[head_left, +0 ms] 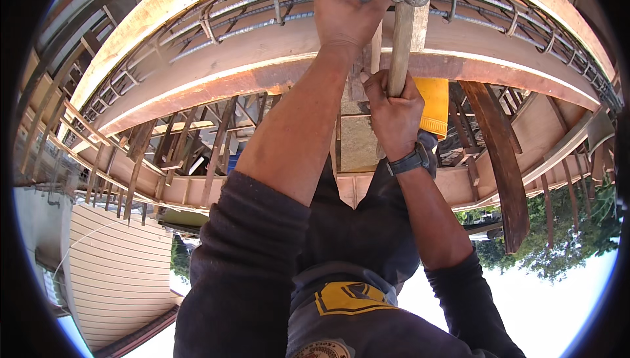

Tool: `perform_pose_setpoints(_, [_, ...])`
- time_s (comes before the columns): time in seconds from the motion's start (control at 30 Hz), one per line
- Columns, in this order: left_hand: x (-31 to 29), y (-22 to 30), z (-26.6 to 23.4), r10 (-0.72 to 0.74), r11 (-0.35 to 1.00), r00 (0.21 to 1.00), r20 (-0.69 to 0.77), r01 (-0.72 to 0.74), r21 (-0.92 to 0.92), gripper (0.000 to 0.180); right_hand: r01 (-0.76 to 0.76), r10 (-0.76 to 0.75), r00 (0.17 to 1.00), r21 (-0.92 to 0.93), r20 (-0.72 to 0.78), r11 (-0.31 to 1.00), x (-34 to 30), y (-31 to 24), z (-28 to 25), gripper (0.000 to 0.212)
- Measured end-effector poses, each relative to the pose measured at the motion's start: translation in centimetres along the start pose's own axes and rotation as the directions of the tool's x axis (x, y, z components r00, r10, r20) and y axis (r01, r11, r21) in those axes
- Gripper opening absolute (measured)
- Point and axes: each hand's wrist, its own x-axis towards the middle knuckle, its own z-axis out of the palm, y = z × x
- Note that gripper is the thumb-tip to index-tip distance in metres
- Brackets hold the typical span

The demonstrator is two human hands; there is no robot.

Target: The person nails wooden planks into a support structure using a hammer while standing on a construction beam.

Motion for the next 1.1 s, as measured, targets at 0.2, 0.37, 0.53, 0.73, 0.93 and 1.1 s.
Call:
perform_pose_setpoints(0.2, [-0.5, 1.7, -0.2, -0.009, 0.995, 1.0, 0.004, 0.008, 0.097, 0.033, -0.023, 0.024, 1.0, 0.074, -0.01, 0.997, 0.1, 0.4, 0.7, 0.011])
perform_pose_setpoints(0.37, [-0.4, 0.9, 0.0, -0.035, 0.985, 0.999, 0.032, 0.029, 0.172, 0.041, -0.006, 0.007, 1.0, 0.079, -0.02, 0.997, -0.7, 0.5, 0.6, 0.012])
perform_pose_setpoints(0.53, [0.3, -0.5, 0.4, -0.003, 0.996, 1.0, -0.026, 0.005, 0.086, 0.051, -0.037, 0.034, 0.999, 0.058, 0.043, 0.998, -0.7, -0.6, -0.4, 0.02])
perform_pose_setpoints(0.73, [0.1, -1.1, 0.5, -0.043, 0.999, 0.999, -0.008, 0.043, -0.007, 0.053, -0.13, 0.147, 0.939, -0.072, 0.31, 0.989, -5.8, -1.5, -10.7, 0.043])
perform_pose_setpoints(0.93, [0.1, -0.8, 0.7, 0.023, 0.995, 1.0, 0.009, -0.022, -0.093, 0.049, 0.061, 0.02, 0.835, -0.129, 0.55, 0.99, -7.4, -1.9, -14.1, 0.064])
perform_pose_setpoints(1.1, [0.0, -0.4, 0.6, -0.058, 0.995, 0.997, 0.049, 0.062, -0.083, 0.05, 0.049, 0.078, 0.864, -0.237, 0.497, 0.97, -5.5, -0.1, -11.5, 0.06])
